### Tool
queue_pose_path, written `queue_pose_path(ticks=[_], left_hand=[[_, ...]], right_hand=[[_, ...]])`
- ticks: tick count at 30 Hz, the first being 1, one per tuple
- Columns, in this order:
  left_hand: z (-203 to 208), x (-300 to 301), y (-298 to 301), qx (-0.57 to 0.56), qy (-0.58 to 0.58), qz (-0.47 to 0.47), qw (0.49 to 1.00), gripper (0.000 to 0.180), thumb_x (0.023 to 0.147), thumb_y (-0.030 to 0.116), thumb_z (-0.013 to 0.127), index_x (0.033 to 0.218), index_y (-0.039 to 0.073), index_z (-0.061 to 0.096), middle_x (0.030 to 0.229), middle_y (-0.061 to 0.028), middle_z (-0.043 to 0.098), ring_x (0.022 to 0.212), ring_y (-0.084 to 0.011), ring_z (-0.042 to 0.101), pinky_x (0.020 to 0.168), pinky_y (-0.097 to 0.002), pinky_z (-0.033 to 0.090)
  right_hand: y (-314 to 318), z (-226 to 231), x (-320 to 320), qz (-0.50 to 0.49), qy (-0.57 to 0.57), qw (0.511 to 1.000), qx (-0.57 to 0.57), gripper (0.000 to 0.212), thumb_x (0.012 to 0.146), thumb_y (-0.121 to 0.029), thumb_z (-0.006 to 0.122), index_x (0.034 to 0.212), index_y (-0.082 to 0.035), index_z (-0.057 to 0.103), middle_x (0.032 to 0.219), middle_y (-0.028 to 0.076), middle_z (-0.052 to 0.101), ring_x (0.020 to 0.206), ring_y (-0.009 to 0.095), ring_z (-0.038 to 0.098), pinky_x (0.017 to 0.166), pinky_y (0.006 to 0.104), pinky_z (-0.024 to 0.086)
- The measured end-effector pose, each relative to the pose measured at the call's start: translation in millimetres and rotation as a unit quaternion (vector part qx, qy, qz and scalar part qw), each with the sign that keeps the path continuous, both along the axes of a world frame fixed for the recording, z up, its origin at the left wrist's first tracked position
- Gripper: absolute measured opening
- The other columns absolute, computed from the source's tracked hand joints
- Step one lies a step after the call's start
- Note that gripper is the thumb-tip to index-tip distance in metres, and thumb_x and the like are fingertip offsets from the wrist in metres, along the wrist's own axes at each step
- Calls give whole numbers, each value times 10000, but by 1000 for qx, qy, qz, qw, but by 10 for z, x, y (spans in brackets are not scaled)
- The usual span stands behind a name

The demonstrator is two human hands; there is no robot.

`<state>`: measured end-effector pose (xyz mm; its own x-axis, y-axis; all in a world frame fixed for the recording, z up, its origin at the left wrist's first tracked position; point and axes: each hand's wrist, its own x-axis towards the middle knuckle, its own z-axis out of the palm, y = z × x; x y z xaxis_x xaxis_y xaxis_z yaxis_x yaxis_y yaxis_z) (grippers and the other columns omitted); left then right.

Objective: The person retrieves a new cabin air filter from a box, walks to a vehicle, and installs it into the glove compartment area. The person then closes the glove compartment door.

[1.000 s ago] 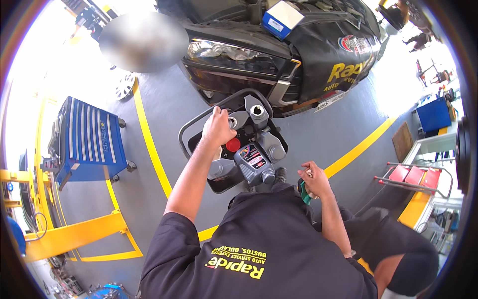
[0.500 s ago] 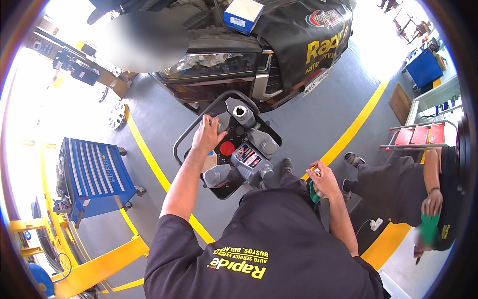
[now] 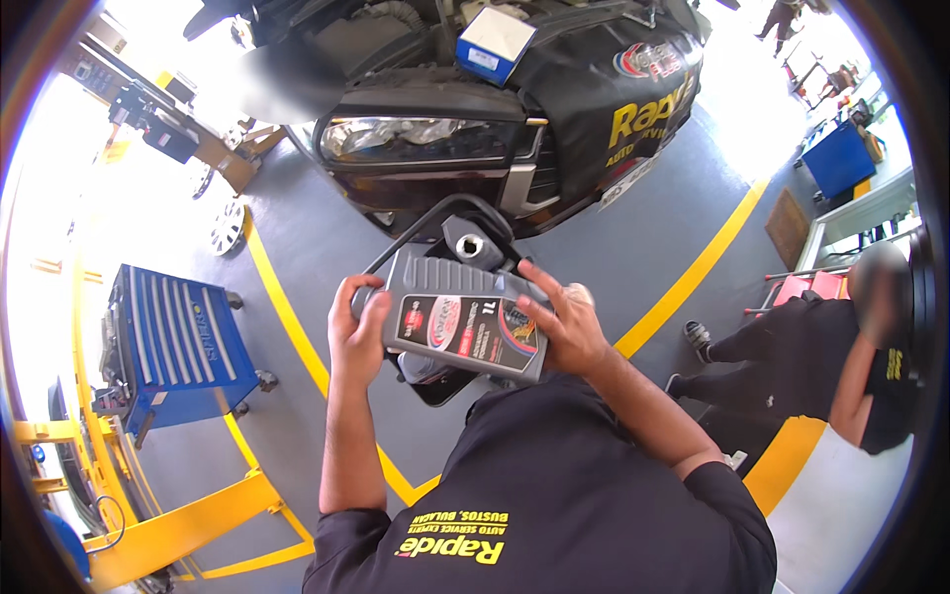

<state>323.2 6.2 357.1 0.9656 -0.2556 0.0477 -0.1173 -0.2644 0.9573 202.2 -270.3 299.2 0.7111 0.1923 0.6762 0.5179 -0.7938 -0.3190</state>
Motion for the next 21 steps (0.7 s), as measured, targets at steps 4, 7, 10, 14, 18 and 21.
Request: queue_pose_path(ticks=[4,7,10,14,18,21], left_hand=[[-90,-151,-5,3,-123,-77,989,222,978,187,487,1036,-6,578,927,-144,564,886,-242,561,773,-331,439],[-34,-187,-145,26,-349,-98,932,403,1021,360,421,1103,-7,568,983,-172,561,938,-269,559,817,-354,443],[163,-151,-253,5,-320,-109,941,563,1021,497,385,1144,-24,559,964,-164,569,896,-271,570,816,-352,446],[290,-95,-174,33,-69,-150,986,437,981,380,484,981,-48,574,833,-149,576,690,-275,553,651,-362,440],[147,-184,-153,-40,-501,-185,845,403,896,343,664,1081,10,533,866,-163,582,675,-275,555,578,-426,438],[362,-45,-285,-21,-347,-155,925,412,949,404,570,1029,0,545,882,-186,569,681,-362,564,635,-429,479]], right_hand=[[-118,-40,-189,77,288,893,337,554,755,-240,797,1223,-69,556,1068,150,668,768,226,686,653,334,558],[-254,115,-286,89,509,601,610,481,789,-299,790,1142,-37,596,885,104,688,660,193,660,600,311,542],[-389,311,-345,82,514,561,643,540,760,-359,819,1115,-15,603,836,87,677,616,185,642,582,296,529],[-392,356,-266,137,151,935,289,613,712,-342,865,1140,0,591,1069,114,642,894,206,653,748,347,527],[-474,137,-690,37,441,632,637,479,831,-312,737,1167,2,602,1095,99,639,984,187,631,853,344,507],[-356,313,-770,30,371,730,573,492,836,-315,721,1182,13,600,1085,96,648,991,164,619,879,327,493]])
